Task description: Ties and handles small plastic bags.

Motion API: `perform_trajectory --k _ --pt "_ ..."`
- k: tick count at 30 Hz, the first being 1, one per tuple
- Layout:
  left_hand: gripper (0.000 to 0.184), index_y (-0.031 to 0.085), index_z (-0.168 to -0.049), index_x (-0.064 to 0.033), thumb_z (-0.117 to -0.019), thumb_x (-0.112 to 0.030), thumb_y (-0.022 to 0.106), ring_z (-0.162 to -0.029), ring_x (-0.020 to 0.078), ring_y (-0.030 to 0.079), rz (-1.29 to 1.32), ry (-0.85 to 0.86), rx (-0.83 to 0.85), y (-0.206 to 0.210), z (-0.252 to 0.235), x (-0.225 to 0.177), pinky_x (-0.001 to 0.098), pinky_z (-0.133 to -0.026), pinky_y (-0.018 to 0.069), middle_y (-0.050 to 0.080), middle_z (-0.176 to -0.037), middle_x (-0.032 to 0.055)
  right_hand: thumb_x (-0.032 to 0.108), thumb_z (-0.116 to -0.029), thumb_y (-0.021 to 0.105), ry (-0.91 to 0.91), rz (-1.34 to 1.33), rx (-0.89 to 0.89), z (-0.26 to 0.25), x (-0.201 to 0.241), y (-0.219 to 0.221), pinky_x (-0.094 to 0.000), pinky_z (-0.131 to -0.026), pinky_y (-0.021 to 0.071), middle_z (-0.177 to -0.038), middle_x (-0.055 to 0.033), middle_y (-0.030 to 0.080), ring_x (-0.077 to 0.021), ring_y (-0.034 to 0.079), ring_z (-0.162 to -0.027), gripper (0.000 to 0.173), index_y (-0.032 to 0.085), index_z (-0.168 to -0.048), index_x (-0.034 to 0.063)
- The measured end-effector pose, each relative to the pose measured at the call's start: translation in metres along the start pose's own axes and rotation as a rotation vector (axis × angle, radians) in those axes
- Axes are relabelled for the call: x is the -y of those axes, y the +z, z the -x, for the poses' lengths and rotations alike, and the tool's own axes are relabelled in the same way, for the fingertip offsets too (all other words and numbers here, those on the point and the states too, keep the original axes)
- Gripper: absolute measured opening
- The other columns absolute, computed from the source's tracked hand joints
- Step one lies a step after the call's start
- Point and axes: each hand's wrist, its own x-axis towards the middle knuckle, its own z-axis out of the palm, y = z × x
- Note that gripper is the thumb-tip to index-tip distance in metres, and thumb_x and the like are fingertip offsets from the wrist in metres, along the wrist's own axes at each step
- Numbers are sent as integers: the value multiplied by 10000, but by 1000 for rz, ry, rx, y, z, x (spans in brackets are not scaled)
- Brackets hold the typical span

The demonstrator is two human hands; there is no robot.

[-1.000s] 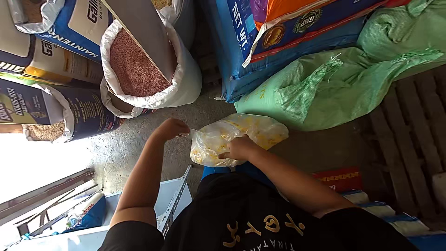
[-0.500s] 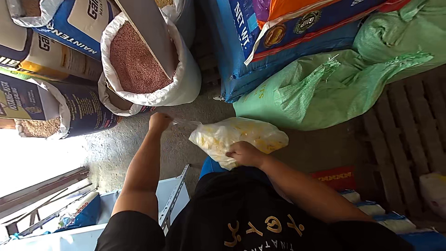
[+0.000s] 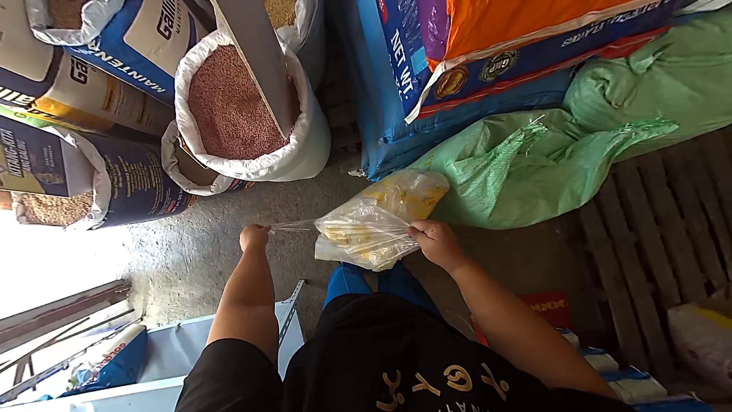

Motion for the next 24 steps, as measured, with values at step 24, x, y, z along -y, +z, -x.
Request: perform_trajectory --k 24 --pt "474 481 -1462 36 -1090 -258 470 -1205 367 621 852 -254 -537 -122 57 220 522 -1016 507 564 -1400 283 196 -1069 513 143 -308 -229 -85 39 -30 -273 -631 440 -773 -8 506 -61 448 -634 265 623 -940 -8"
